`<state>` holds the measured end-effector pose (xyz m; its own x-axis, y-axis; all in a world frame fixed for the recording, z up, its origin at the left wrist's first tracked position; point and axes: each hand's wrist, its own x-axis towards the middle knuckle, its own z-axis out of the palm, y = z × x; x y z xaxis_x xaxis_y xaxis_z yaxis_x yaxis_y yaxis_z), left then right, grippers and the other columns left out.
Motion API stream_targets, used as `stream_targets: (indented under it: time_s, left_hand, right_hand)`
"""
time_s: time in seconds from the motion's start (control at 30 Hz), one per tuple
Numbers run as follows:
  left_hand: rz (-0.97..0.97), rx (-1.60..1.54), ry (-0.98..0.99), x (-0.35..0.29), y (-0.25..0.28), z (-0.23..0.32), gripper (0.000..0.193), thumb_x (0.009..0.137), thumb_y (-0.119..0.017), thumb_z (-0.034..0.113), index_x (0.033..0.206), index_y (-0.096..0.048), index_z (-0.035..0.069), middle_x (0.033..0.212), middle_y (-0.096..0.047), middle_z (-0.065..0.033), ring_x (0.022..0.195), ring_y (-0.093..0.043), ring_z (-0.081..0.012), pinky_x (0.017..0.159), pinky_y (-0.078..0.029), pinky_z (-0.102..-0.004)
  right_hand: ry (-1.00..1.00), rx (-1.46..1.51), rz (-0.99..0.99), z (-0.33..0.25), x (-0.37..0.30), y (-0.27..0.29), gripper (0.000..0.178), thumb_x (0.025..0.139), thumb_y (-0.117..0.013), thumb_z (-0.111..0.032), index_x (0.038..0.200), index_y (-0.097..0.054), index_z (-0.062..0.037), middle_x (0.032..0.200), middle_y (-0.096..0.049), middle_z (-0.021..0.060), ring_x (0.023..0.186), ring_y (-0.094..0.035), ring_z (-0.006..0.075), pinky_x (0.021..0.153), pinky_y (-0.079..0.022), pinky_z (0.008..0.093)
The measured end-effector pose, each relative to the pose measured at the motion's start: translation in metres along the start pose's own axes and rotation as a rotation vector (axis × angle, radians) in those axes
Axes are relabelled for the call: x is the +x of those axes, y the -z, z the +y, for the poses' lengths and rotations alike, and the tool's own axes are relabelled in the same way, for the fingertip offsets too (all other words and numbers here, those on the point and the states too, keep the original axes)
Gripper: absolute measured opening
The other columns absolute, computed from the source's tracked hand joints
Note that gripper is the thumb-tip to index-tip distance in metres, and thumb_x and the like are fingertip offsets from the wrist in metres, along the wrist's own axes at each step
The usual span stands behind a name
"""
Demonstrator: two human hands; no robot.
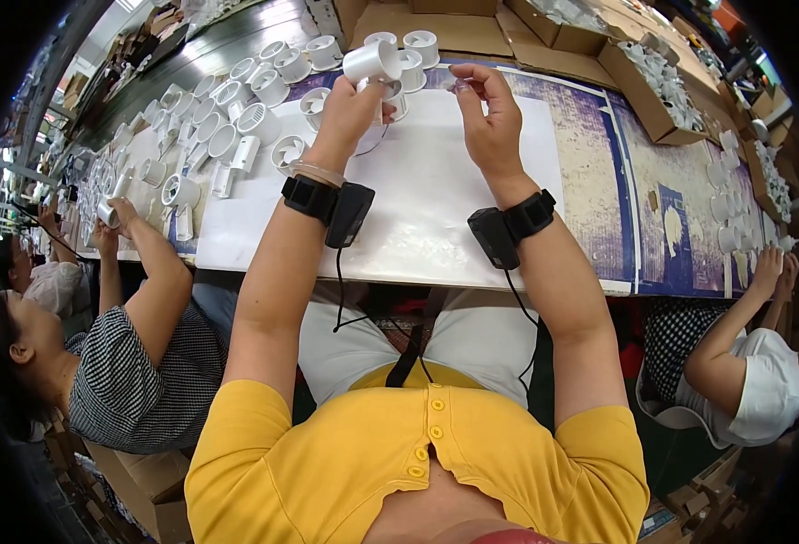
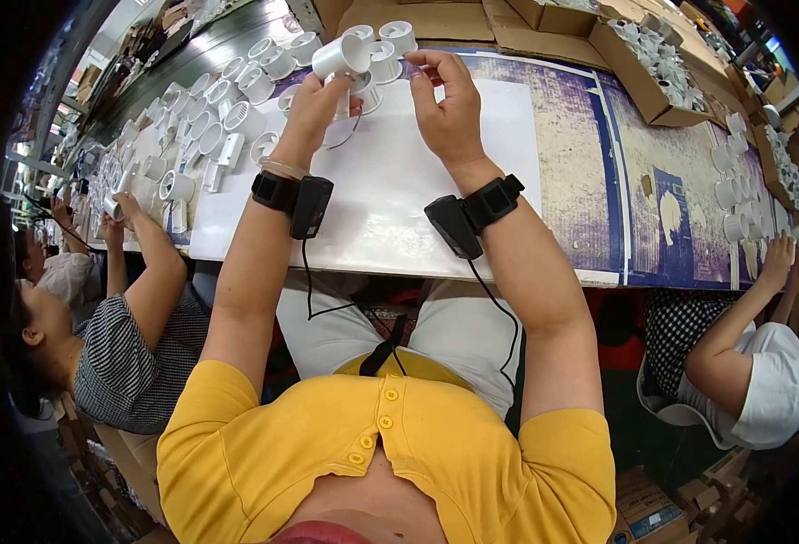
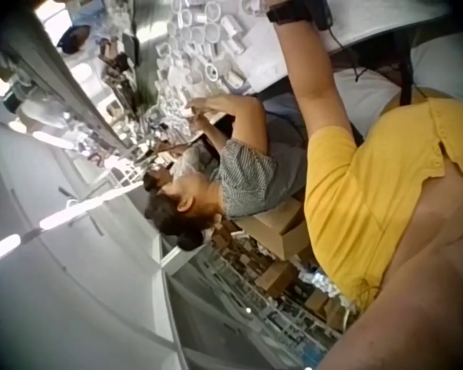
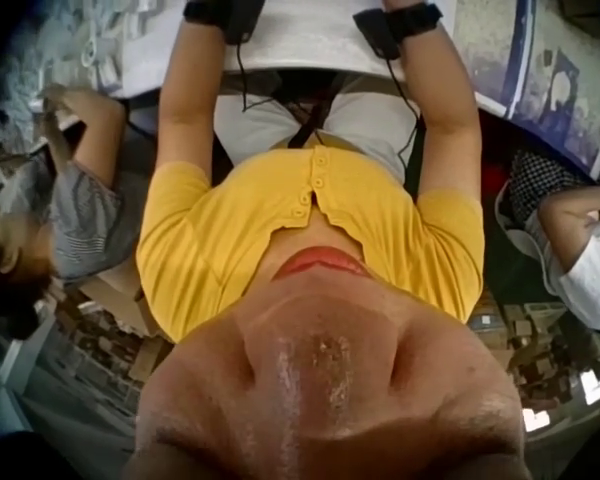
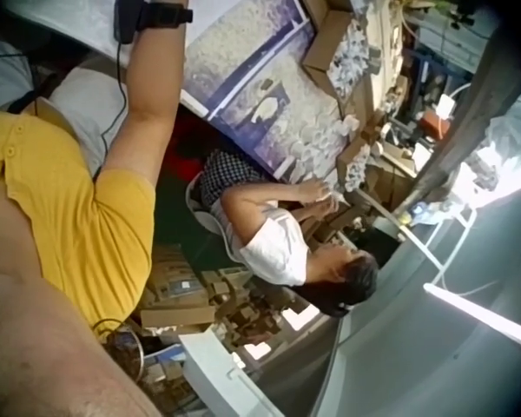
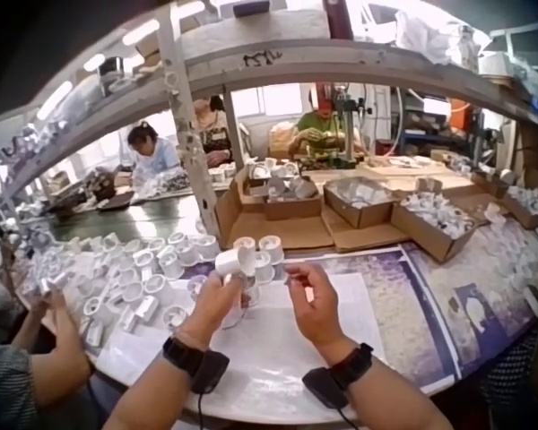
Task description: Assembling and inspecting small white plastic electronic or mechanical components at a factory workbench.
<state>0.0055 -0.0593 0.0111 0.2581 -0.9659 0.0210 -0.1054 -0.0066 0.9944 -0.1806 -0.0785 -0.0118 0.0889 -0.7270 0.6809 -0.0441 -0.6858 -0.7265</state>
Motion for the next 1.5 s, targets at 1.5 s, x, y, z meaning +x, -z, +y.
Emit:
stream_targets:
  time_s: [1.5]
  left_hand:
    - [-0.217, -0.441, -0.152, -0.025, 0.004, -0.028, 0.049, 0.077, -0.047, -0.001, 0.123, -0.031, 0.003, 0.111, -0.053, -0.0135, 0.087, -0.061, -0.0204, 0.077, -0.052, -0.0344]
  right_hand:
    - [0.064, 0.300, -0.115, -0.042, 0.010, 0.018, 0.061, 0.071, -0.072, -0.008, 0.124, -0.042, -0.0055, 0.114, -0.051, 0.0071, 0.107, -0.052, 0.0159, 0.091, -0.046, 0.0301]
